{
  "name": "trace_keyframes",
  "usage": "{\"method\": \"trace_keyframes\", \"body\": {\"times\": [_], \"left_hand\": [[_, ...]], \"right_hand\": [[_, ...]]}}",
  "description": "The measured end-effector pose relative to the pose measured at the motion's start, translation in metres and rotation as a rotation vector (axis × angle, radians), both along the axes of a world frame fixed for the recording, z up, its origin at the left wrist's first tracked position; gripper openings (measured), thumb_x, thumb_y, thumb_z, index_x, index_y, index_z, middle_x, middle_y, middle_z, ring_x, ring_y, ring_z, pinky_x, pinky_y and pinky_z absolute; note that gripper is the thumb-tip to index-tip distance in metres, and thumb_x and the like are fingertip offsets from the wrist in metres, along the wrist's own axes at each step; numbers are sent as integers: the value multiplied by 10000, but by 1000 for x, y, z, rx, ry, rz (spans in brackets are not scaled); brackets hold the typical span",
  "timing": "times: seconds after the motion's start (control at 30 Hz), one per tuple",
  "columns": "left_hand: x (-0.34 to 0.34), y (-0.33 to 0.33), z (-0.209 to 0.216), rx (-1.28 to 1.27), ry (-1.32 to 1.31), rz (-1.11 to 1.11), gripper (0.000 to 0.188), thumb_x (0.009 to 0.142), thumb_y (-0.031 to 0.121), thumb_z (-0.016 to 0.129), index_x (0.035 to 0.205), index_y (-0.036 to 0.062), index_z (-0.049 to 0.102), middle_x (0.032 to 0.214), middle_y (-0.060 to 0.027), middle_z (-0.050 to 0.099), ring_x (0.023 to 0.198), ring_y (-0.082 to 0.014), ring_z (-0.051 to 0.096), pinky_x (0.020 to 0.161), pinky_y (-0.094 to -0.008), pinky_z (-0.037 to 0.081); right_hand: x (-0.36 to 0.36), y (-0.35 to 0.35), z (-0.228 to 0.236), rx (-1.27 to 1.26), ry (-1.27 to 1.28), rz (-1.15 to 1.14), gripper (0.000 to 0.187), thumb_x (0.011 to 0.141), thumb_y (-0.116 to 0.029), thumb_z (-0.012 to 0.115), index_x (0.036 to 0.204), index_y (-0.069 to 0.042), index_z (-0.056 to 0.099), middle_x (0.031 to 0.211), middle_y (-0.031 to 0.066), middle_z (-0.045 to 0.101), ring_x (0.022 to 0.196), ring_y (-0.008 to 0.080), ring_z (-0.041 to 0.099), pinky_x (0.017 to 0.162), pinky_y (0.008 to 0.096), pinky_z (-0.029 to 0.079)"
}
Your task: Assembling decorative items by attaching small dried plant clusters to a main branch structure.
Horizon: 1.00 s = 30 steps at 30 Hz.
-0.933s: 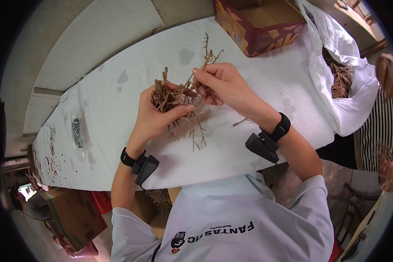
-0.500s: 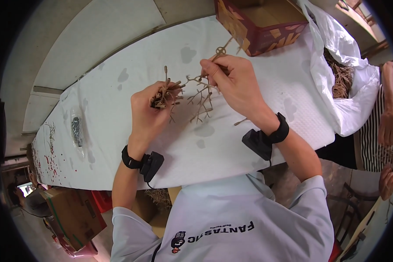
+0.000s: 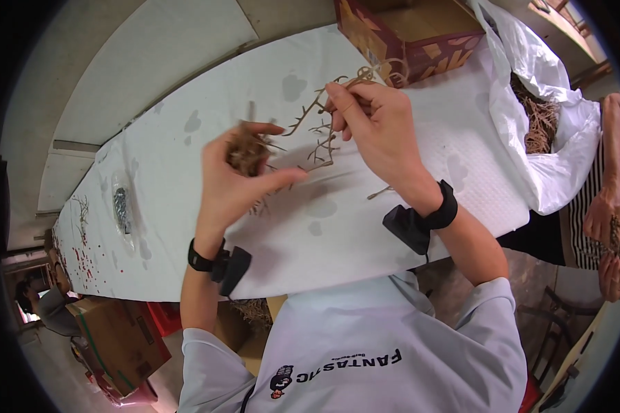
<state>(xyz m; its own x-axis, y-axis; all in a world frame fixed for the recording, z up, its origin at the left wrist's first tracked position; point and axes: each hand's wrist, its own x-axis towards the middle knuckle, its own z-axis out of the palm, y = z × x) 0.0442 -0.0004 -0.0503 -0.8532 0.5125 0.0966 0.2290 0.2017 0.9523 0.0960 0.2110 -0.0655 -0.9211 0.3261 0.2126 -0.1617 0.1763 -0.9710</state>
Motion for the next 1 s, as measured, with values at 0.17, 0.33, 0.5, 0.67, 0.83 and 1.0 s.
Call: {"method": "trace_keyframes", "body": {"times": [0.17, 0.33, 0.5, 0.67, 0.83, 1.0], "left_hand": [[11, 14, -10, -82, 173, -168, 434, 717, 181, 877, 1023, -35, 658, 795, -72, 661, 668, -75, 567, 616, -248, 478], [6, 12, -20, -56, 22, -236, 323, 758, 141, 838, 965, -40, 669, 713, -72, 628, 637, -77, 540, 592, -255, 454], [7, 9, -27, -47, -42, -186, 200, 806, 86, 784, 877, -55, 662, 632, -43, 587, 612, -75, 501, 583, -262, 434], [3, 6, -23, -21, -117, -61, 188, 809, 77, 781, 855, -56, 656, 618, -14, 554, 595, -79, 442, 565, -260, 399], [2, 1, -7, -215, -110, -77, 105, 823, -5, 737, 870, -41, 651, 781, -34, 697, 699, -59, 597, 645, -234, 481], [-6, -25, -33, 49, -300, 67, 119, 864, 47, 725, 856, -43, 647, 682, 8, 605, 618, -76, 544, 574, -248, 437]], "right_hand": [[0, -5, 5, -159, -51, 90, 344, 1015, -272, 590, 825, 9, 647, 627, 19, 598, 529, 51, 515, 467, 194, 369], [0, -9, -2, -321, -147, 183, 370, 1019, -310, 581, 806, -10, 626, 612, 11, 578, 509, 54, 506, 459, 190, 354], [-1, -5, -5, -378, -130, 141, 368, 1017, -317, 585, 811, -16, 626, 613, 11, 574, 502, 52, 498, 456, 192, 343], [1, -1, 1, -151, -1, 61, 332, 1009, -294, 605, 844, -8, 645, 631, 14, 583, 506, 52, 497, 458, 192, 343], [2, 5, 8, -79, 65, -45, 307, 1005, -271, 614, 861, -3, 654, 646, 15, 590, 501, 55, 490, 456, 192, 340], [-4, 93, 24, -136, 442, -280, 291, 1013, -254, 595, 840, -27, 648, 658, 10, 587, 559, 53, 496, 518, 203, 359]]}}
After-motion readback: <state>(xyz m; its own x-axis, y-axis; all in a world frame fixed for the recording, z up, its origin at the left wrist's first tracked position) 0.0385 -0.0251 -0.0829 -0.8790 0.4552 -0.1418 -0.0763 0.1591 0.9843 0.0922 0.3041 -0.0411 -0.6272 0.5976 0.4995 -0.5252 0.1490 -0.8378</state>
